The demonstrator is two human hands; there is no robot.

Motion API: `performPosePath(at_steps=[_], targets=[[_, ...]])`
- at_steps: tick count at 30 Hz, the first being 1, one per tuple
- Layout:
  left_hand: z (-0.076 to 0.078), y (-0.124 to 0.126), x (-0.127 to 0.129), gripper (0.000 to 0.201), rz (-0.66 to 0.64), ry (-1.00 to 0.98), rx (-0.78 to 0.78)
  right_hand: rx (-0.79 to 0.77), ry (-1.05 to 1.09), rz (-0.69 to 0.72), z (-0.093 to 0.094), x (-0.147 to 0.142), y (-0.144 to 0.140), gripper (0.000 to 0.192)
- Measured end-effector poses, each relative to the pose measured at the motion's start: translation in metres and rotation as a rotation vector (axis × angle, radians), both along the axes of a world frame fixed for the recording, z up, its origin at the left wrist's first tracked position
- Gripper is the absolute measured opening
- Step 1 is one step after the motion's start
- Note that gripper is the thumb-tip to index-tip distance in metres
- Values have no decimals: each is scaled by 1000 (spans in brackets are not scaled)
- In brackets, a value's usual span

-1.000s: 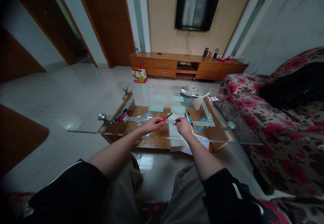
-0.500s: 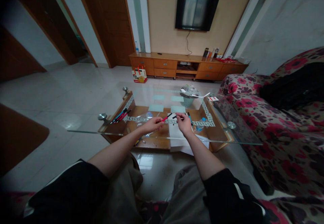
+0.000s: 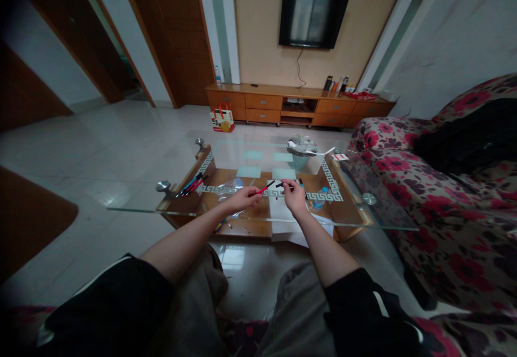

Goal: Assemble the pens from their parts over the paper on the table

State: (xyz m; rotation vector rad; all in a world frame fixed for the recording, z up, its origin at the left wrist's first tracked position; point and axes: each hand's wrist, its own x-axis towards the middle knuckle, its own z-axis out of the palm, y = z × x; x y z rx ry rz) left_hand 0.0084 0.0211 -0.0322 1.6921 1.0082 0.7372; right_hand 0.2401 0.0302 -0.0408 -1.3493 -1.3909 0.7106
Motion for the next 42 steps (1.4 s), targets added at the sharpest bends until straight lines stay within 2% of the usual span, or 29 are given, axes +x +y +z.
performPosePath(at_steps=[10, 21, 42], targets=[[-1, 1, -2, 29, -21, 52, 23, 89, -39, -129, 8, 3, -1, 40], [0, 0, -2, 29, -30, 66, 42, 139, -92, -102, 14, 0, -6, 37], [2, -1, -2, 28, -43, 66, 52, 114, -186, -15, 19, -5, -13, 33]])
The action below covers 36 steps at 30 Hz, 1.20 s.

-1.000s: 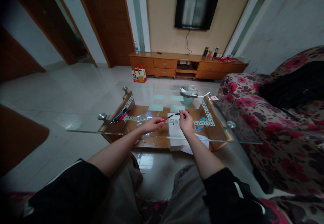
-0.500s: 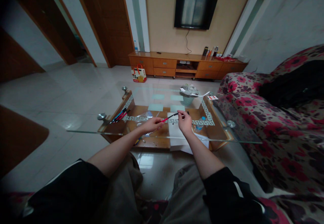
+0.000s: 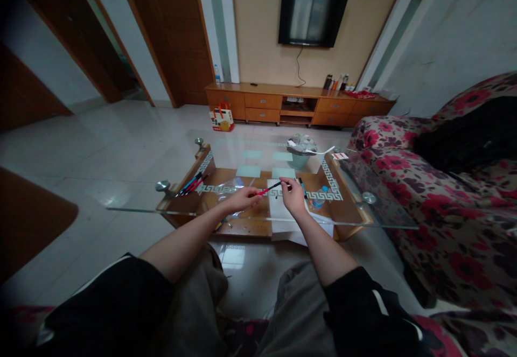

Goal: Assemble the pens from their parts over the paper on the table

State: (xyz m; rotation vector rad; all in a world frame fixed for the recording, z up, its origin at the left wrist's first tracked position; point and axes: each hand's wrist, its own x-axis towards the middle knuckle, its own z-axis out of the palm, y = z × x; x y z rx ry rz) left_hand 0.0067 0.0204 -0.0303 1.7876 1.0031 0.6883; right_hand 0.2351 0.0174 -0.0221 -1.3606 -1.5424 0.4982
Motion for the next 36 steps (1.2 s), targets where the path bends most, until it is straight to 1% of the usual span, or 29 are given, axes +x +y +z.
performPosePath(at_steps=[4, 8, 14, 20, 30, 33, 36], targets=[[0, 0, 1, 27, 4, -1, 0, -8, -5, 26, -2, 0, 1, 33], [0, 0, 1, 27, -11, -4, -11, 12, -10, 63, -8, 0, 4, 32], [0, -1, 1, 26, -4, -16, -24, -3, 22, 94, -16, 1, 8, 32], [2, -2, 1, 25, -9, -18, -8, -83, 93, 104, -16, 0, 8, 35], [-1, -2, 1, 28, -30, -50, -38, -123, 132, 176, -18, -3, 8, 40], [1, -3, 3, 31, -10, -78, -69, -102, 138, 175, -17, -5, 6, 43], [2, -3, 4, 35, 8, -99, -106, -40, 108, 134, -15, -7, 2, 48]])
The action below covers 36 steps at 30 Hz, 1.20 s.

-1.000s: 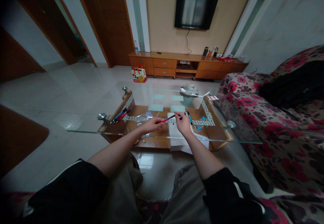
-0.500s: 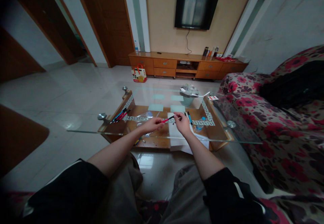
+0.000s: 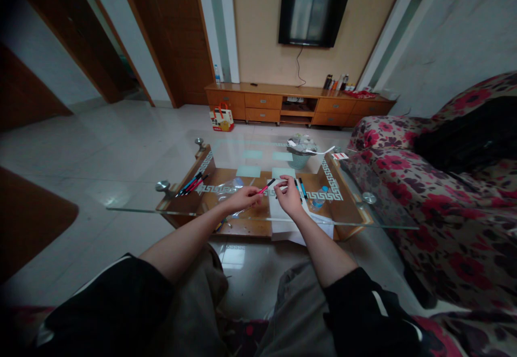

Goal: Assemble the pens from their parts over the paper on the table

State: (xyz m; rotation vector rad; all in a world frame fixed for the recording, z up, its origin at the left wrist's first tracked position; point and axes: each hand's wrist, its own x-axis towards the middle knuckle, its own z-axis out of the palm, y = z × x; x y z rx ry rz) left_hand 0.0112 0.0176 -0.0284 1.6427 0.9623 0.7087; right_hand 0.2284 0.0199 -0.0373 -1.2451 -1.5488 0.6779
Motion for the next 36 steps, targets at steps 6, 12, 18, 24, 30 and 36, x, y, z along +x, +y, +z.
performPosePath(at_steps=[6, 12, 18, 24, 30, 36], targets=[[-1, 1, 0, 38, 15, -35, -29, 37, -81, 9, 5, -1, -4, 39], [4, -2, 0, 36, 13, -32, -29, 49, -126, 22, 6, 0, -2, 33], [7, -3, 0, 38, 6, -44, -20, 40, -149, 11, 7, 0, -3, 33], [8, -4, 0, 39, 10, -32, -23, 40, -154, 25, 9, 1, -5, 34], [7, -3, -1, 38, 6, -23, -12, 53, -166, 40, 10, 1, -5, 33], [6, -2, -1, 37, -3, -11, 0, 62, -168, 32, 12, 1, -6, 32]])
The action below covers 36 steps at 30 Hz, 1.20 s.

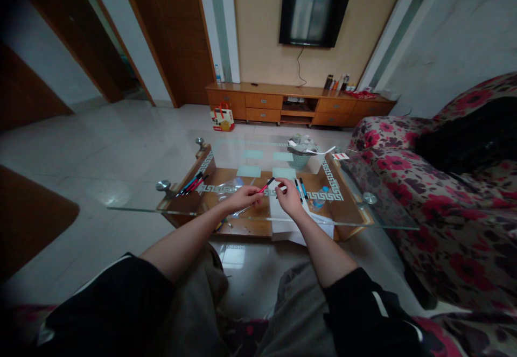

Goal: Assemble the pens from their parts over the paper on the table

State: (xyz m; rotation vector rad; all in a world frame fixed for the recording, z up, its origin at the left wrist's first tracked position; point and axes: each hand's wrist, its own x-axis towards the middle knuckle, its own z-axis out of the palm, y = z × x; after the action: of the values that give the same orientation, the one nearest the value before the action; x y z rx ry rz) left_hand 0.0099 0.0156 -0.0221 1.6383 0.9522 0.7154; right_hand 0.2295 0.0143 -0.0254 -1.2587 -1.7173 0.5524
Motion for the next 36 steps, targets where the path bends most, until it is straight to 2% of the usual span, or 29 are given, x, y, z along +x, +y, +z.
performPosePath(at_steps=[21, 31, 36], targets=[[1, 0, -2, 38, -7, 5, 36, 29, -25, 10, -3, 1, 2, 31], [0, 0, -5, 40, -6, 47, 72, 26, -48, 24, 4, -2, -3, 30], [-2, 0, -5, 41, -21, 43, 93, 36, -50, 29, -2, -2, -2, 31]])
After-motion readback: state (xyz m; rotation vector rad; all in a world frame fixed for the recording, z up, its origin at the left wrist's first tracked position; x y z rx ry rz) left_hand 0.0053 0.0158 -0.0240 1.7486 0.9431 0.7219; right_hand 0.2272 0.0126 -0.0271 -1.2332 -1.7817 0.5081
